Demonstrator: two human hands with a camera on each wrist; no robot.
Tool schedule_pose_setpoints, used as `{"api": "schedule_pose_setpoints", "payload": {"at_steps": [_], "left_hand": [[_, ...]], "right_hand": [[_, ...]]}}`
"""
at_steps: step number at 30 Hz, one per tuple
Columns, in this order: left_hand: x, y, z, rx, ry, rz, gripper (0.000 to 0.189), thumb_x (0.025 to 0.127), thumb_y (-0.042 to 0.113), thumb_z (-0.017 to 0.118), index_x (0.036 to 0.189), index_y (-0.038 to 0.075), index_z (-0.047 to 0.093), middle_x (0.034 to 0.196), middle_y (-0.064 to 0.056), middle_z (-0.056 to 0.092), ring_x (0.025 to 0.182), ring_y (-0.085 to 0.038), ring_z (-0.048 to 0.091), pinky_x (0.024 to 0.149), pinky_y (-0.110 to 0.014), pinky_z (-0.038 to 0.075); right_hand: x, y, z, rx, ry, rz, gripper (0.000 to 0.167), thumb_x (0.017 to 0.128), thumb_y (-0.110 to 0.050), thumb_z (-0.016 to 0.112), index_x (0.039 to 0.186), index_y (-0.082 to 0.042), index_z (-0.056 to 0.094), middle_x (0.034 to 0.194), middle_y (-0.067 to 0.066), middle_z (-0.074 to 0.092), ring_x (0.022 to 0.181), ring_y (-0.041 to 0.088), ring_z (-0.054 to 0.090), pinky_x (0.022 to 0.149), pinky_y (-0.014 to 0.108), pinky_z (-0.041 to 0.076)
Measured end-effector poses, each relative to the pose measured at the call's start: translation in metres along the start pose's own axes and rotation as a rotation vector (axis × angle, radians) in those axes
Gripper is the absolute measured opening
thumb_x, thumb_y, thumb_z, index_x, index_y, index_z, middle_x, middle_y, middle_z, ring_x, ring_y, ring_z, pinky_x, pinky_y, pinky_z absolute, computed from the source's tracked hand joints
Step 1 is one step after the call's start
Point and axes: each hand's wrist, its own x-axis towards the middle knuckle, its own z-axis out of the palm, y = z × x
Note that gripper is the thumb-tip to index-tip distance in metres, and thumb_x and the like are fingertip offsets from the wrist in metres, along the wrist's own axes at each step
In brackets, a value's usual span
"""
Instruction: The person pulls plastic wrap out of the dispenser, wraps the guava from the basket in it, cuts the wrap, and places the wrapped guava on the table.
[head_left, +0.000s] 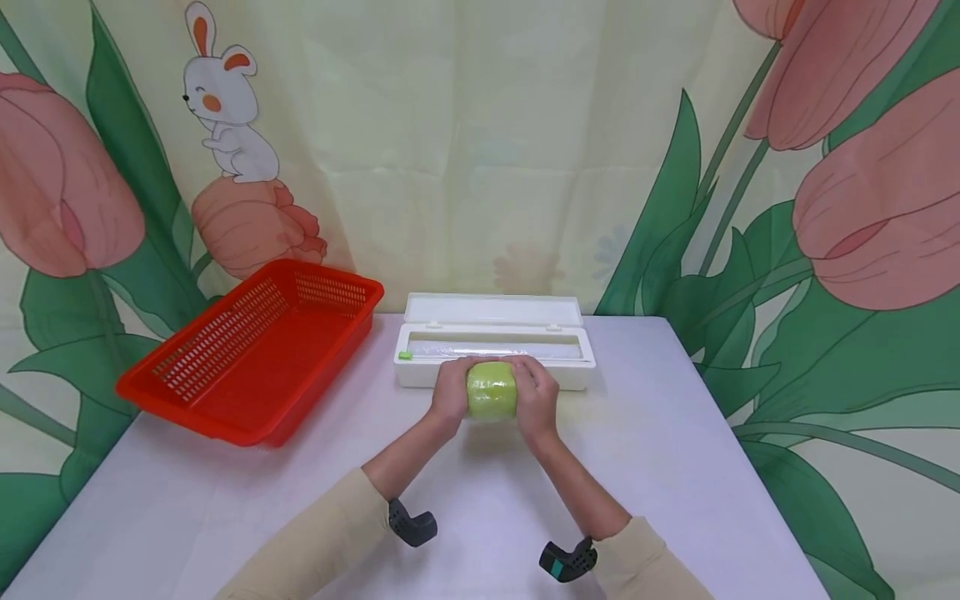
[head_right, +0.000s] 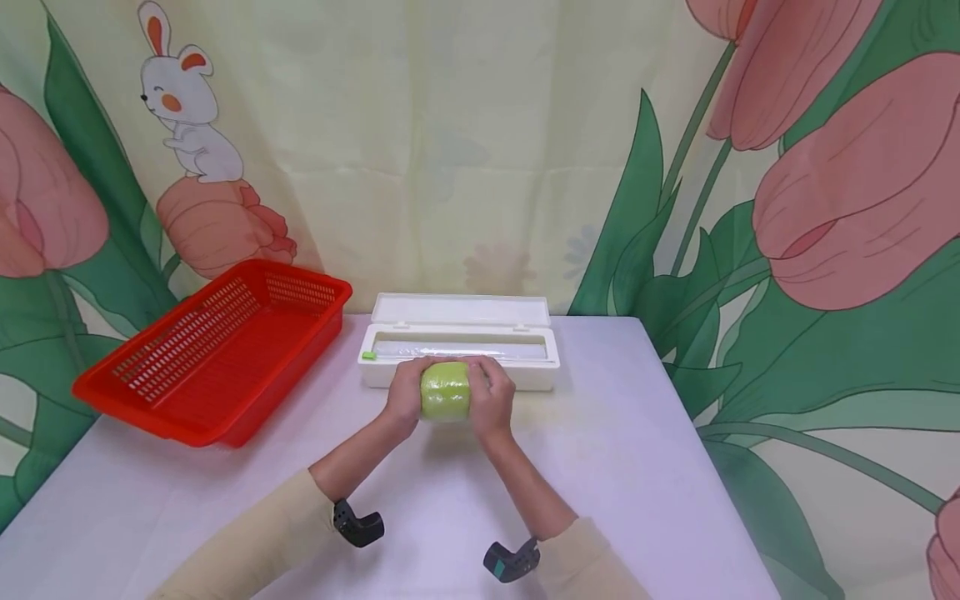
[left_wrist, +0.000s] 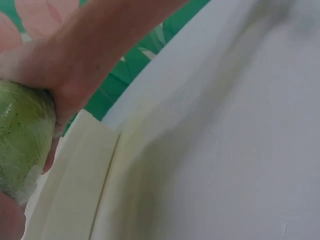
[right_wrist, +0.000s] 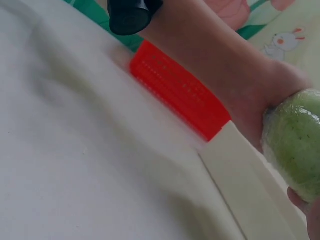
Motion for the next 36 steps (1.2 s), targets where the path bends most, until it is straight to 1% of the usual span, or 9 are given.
{"api": "schedule_pose_setpoints", "payload": {"at_steps": [7,12,16,18,23,27,30,33,36], "left_hand": [[0.003,0.002,0.000,0.011,0.044,-0.029,0.041,0.096,0.025,0.038,0.108,0.005,0.072,0.093,-0.003,0.068,0.086,-0.013,0.058,0.074,-0.026,0.047],[0.006,0.008,0.001,-0.150,0.003,-0.054,0.047,0.099,0.035,0.037,0.121,0.005,0.065,0.119,-0.007,0.067,0.111,-0.015,0.059,0.092,-0.027,0.045],[0.002,0.010,0.000,-0.245,-0.014,-0.174,0.056,0.101,0.043,0.030,0.121,0.003,0.063,0.119,-0.008,0.063,0.104,-0.016,0.057,0.082,-0.027,0.049],[0.000,0.009,-0.001,-0.226,-0.009,-0.172,0.052,0.101,0.038,0.031,0.119,0.002,0.065,0.119,-0.009,0.063,0.101,-0.016,0.057,0.080,-0.027,0.049],[-0.001,0.006,-0.007,-0.007,0.049,-0.001,0.039,0.095,0.023,0.039,0.107,0.010,0.074,0.112,-0.004,0.071,0.098,-0.013,0.061,0.080,-0.025,0.047],[-0.003,0.003,-0.010,0.164,0.001,0.223,0.041,0.096,0.018,0.036,0.109,0.011,0.074,0.111,-0.004,0.073,0.101,-0.015,0.064,0.082,-0.027,0.048],[-0.004,0.001,-0.010,0.158,-0.065,0.288,0.043,0.101,0.021,0.032,0.119,0.009,0.068,0.121,-0.005,0.069,0.114,-0.020,0.062,0.097,-0.032,0.046],[-0.002,0.004,-0.007,0.077,-0.079,0.154,0.048,0.103,0.032,0.029,0.128,0.009,0.062,0.130,-0.004,0.065,0.126,-0.021,0.054,0.109,-0.036,0.037],[-0.001,0.008,-0.006,-0.005,-0.061,-0.060,0.052,0.102,0.039,0.029,0.132,0.011,0.059,0.131,-0.005,0.062,0.121,-0.021,0.055,0.100,-0.033,0.043]], "right_hand": [[0.004,0.003,0.001,0.023,-0.003,0.007,0.028,0.096,-0.011,0.047,0.101,-0.005,0.074,0.100,0.013,0.072,0.093,0.010,0.062,0.085,0.021,0.046],[0.011,-0.002,-0.001,0.045,-0.011,-0.060,0.029,0.095,-0.009,0.046,0.102,-0.007,0.074,0.104,0.010,0.071,0.100,0.010,0.061,0.087,0.018,0.044],[0.011,-0.005,-0.004,0.107,-0.075,-0.041,0.032,0.092,-0.008,0.045,0.110,-0.009,0.072,0.110,0.010,0.070,0.109,0.015,0.061,0.095,0.019,0.044],[0.010,-0.006,-0.005,0.167,-0.125,0.027,0.033,0.095,-0.012,0.045,0.118,-0.009,0.068,0.116,0.011,0.068,0.115,0.019,0.060,0.100,0.023,0.043],[0.011,-0.009,-0.002,0.293,-0.178,0.272,0.042,0.100,-0.029,0.049,0.134,-0.005,0.056,0.133,0.016,0.058,0.127,0.021,0.052,0.111,0.032,0.036],[0.012,-0.011,0.002,0.253,-0.141,0.457,0.045,0.098,-0.037,0.051,0.126,-0.004,0.062,0.127,0.012,0.061,0.112,0.015,0.055,0.096,0.028,0.045],[0.010,-0.010,0.003,0.171,-0.080,0.493,0.040,0.097,-0.036,0.051,0.115,-0.005,0.069,0.114,0.008,0.066,0.096,0.011,0.055,0.083,0.026,0.046],[0.007,-0.008,0.002,0.097,-0.030,0.416,0.032,0.096,-0.029,0.052,0.106,-0.008,0.073,0.107,0.006,0.071,0.094,0.010,0.057,0.084,0.027,0.045],[0.005,-0.006,0.001,0.067,-0.019,0.290,0.027,0.094,-0.024,0.052,0.102,-0.011,0.075,0.107,0.005,0.073,0.098,0.012,0.060,0.086,0.029,0.045]]}}
